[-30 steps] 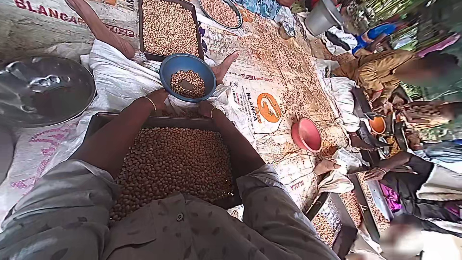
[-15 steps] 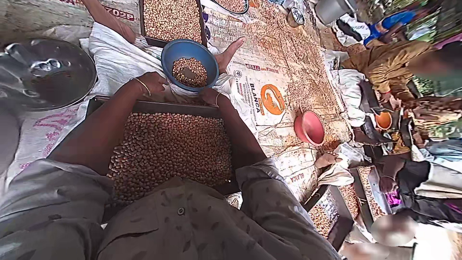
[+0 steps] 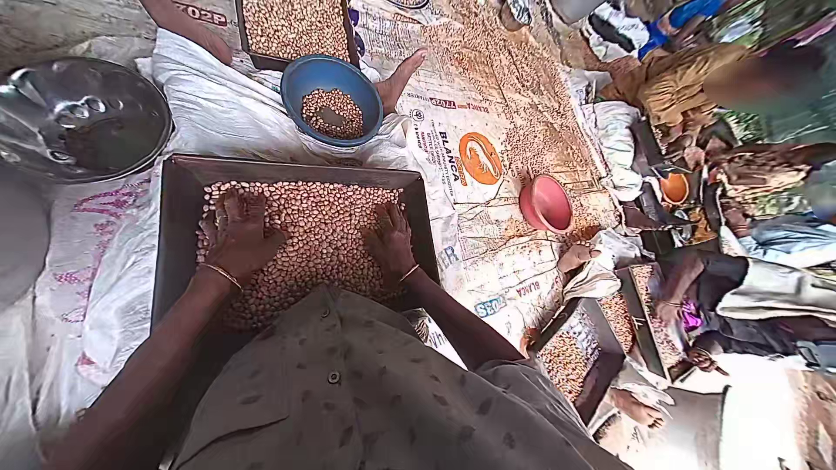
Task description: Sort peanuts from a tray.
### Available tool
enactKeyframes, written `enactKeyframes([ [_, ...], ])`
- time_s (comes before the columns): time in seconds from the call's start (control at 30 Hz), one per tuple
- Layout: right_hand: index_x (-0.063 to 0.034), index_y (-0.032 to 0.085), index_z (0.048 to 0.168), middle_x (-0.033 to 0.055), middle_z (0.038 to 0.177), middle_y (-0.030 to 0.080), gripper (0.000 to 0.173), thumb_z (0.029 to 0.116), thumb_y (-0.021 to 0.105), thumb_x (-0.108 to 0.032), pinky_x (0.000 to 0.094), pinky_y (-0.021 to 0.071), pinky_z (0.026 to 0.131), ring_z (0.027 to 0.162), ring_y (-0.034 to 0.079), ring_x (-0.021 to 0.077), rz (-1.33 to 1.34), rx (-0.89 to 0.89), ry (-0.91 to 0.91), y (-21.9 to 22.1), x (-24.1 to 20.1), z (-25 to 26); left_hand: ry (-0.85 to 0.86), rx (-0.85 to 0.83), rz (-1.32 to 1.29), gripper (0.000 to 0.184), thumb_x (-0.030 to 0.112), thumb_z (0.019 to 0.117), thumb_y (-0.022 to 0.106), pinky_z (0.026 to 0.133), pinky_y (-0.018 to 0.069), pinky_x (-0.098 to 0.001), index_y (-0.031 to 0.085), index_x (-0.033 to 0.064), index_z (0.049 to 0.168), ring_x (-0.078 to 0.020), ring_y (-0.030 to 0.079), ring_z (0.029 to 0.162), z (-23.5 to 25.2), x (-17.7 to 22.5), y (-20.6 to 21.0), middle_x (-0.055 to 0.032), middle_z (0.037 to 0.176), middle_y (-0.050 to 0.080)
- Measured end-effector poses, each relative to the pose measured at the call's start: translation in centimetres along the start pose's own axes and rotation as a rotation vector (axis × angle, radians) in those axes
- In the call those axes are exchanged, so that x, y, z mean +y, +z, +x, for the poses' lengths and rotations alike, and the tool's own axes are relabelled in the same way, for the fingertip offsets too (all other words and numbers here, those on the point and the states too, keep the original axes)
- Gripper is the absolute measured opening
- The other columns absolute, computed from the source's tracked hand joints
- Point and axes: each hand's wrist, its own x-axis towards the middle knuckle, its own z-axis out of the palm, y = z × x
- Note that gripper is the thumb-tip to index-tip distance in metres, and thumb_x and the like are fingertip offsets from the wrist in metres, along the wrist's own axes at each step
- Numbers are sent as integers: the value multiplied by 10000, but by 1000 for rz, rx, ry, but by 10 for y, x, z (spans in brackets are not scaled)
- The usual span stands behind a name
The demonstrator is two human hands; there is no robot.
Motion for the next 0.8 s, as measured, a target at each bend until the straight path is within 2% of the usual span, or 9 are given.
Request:
enactKeyframes([
  [0.1, -89, 520, 1508, 252, 1583, 407, 644, 1000, 570, -482, 654, 260, 1182, 1471, 357, 461, 46, 39, -145, 26, -23, 13, 153, 9, -60, 614, 280, 1012, 641, 1091, 283, -774, 435, 51, 1543, -550, 347, 1426, 11, -2, 11, -304, 1586, 325],
  [0.2, -183, 610, 1441, 164, 1617, 397, 606, 948, 660, -532, 729, 270, 1127, 1497, 299, 457, -48, -156, -264, 33, -84, 35, 142, 224, -181, 392, 185, 1093, 450, 1003, 402, -752, 557, -60, 1379, -595, 506, 1261, 18, 0, 2, -384, 1444, 449],
  [0.27, -255, 597, 1448, 105, 1652, 354, 626, 915, 697, -567, 760, 231, 1125, 1539, 207, 438, -149, -386, -348, 38, -133, 37, 61, 337, -299, 480, 306, 1120, 353, 1037, 354, -757, 588, -54, 1333, -582, 471, 1305, 16, -3, -9, -378, 1408, 487],
  [0.33, -222, 552, 1499, 127, 1669, 321, 622, 934, 729, -414, 804, 113, 1133, 1559, 121, 458, -174, -603, -504, 37, -163, 19, -60, 294, -368, 548, 430, 1111, 357, 1095, 261, -769, 580, 17, 1394, -536, 378, 1414, 8, -7, -20, -324, 1497, 448],
  [0.5, -172, 673, 1358, 215, 1639, 346, 399, 959, 689, -162, 831, 162, 1101, 1537, 193, 508, -215, -655, -718, -6, -105, -34, 152, -329, -34, 835, 491, 963, 679, 1152, 17, -782, 288, 192, 1638, -492, -8, 1560, -24, -1, -16, -234, 1710, 30],
  [0.57, -186, 634, 1398, 204, 1669, 283, 502, 906, 734, -177, 798, 146, 1134, 1538, 190, 501, -266, -633, -499, -34, -67, -40, 320, -439, 34, 760, 420, 932, 747, 1159, 89, -760, 427, 177, 1576, -490, 96, 1550, -35, 14, -6, -237, 1696, 129],
  [0.63, -155, 540, 1484, 223, 1675, 253, 657, 862, 751, -125, 794, 167, 1126, 1530, 194, 517, -310, -559, -297, -47, -32, -32, 481, -403, -9, 472, 194, 964, 711, 1144, 327, -646, 607, 145, 1422, -451, 349, 1465, -33, 22, 6, -236, 1608, 336],
  [0.7, -195, 390, 1592, 221, 1679, 238, 752, 921, 718, -279, 744, 168, 1163, 1529, 210, 501, -336, -491, -155, -45, -13, -13, 591, -307, -104, 386, -7, 965, 569, 1084, 456, -565, 662, 91, 1327, -425, 499, 1357, -22, 24, 18, -253, 1529, 426],
  [0.8, -283, 331, 1624, 203, 1680, 256, 671, 1018, 557, -462, 715, 217, 1164, 1526, 220, 501, -246, -317, -162, -12, -27, 20, 546, 17, -144, 318, -8, 987, 515, 993, 525, -565, 648, -22, 1276, -434, 621, 1195, -2, 20, 24, -267, 1463, 489],
])
